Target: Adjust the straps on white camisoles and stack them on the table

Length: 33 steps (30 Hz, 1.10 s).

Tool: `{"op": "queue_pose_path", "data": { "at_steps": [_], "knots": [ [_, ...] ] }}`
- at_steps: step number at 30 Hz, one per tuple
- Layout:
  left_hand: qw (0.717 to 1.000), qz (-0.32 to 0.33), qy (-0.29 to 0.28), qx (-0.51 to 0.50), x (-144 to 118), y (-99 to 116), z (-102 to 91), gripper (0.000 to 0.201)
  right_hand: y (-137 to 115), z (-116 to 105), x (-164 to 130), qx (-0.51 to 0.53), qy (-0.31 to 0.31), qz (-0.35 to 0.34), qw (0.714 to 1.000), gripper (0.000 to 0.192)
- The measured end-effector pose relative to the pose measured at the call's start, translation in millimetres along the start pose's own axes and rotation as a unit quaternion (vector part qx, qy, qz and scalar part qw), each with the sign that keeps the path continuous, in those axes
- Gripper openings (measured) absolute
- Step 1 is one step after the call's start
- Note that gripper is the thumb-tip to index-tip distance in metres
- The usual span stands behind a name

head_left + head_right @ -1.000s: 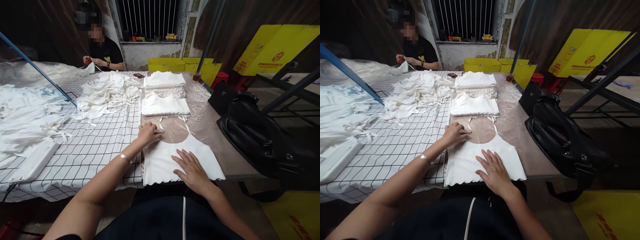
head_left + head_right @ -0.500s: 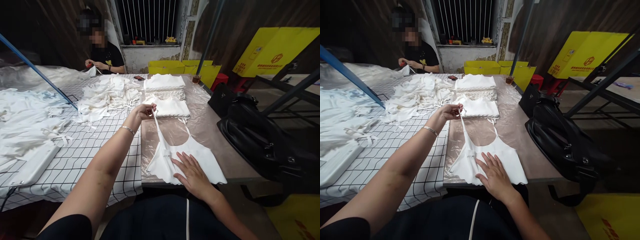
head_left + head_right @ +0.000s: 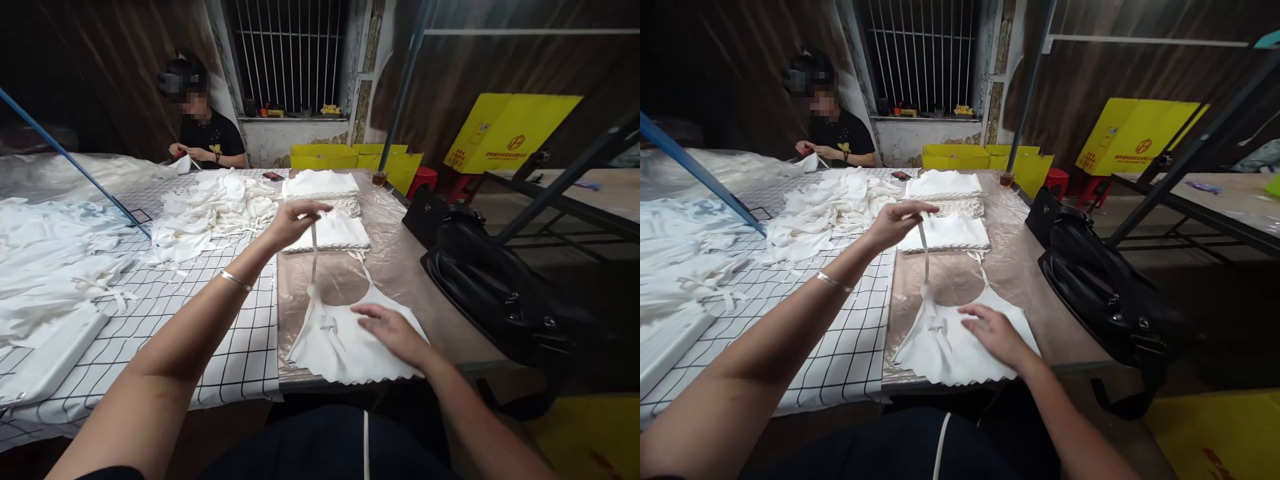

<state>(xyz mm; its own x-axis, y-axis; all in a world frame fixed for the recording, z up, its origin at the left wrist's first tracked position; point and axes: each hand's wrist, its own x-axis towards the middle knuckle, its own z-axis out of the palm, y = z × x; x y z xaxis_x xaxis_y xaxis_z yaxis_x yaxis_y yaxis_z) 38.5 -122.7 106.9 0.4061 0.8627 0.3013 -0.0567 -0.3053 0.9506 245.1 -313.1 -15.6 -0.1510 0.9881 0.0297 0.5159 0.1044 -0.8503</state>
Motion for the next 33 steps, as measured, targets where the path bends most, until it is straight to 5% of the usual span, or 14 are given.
{"op": "queue_pose_path", "data": {
  "at_steps": [4,10,16,20,23,25,29,33],
  "knots": [
    [0.991,0.035,-0.120,0.055,-31.5,13.2,24.2,0.030,-32.9,-25.6,38.6,0.206,0.073,-0.006,0.976,0.045],
    [0.985,0.080,-0.145,0.050,-43.1,8.6,44.0,0.031,-64.0,-28.6,63.5,0.294,0.078,-0.062,0.951,0.047],
    [0.989,0.040,-0.087,0.108,-52.6,-3.2,43.9,0.028,-65.0,-30.4,62.9,0.247,-0.008,-0.022,0.969,0.044],
    [0.947,-0.093,0.031,0.307,-102.4,-38.0,33.0,0.028,-60.7,-48.6,73.6,0.300,0.072,0.016,0.951,0.046],
    [0.881,-0.183,-0.032,0.434,-151.6,-67.0,34.6,0.036,-65.2,-69.9,99.2,0.309,0.137,0.013,0.941,0.040],
    [0.871,-0.191,-0.055,0.449,-176.6,-77.6,37.5,0.038,-71.4,-80.7,122.1,0.298,0.153,0.009,0.942,0.033],
    [0.899,-0.206,0.007,0.386,-204.8,-74.6,28.9,0.037,-80.6,-81.9,158.8,0.283,0.168,0.013,0.944,0.027],
    [0.834,-0.195,0.033,0.515,-220.9,-64.2,10.1,0.033,-73.3,-59.5,162.4,0.281,0.161,0.039,0.945,0.028]
  ]
}}
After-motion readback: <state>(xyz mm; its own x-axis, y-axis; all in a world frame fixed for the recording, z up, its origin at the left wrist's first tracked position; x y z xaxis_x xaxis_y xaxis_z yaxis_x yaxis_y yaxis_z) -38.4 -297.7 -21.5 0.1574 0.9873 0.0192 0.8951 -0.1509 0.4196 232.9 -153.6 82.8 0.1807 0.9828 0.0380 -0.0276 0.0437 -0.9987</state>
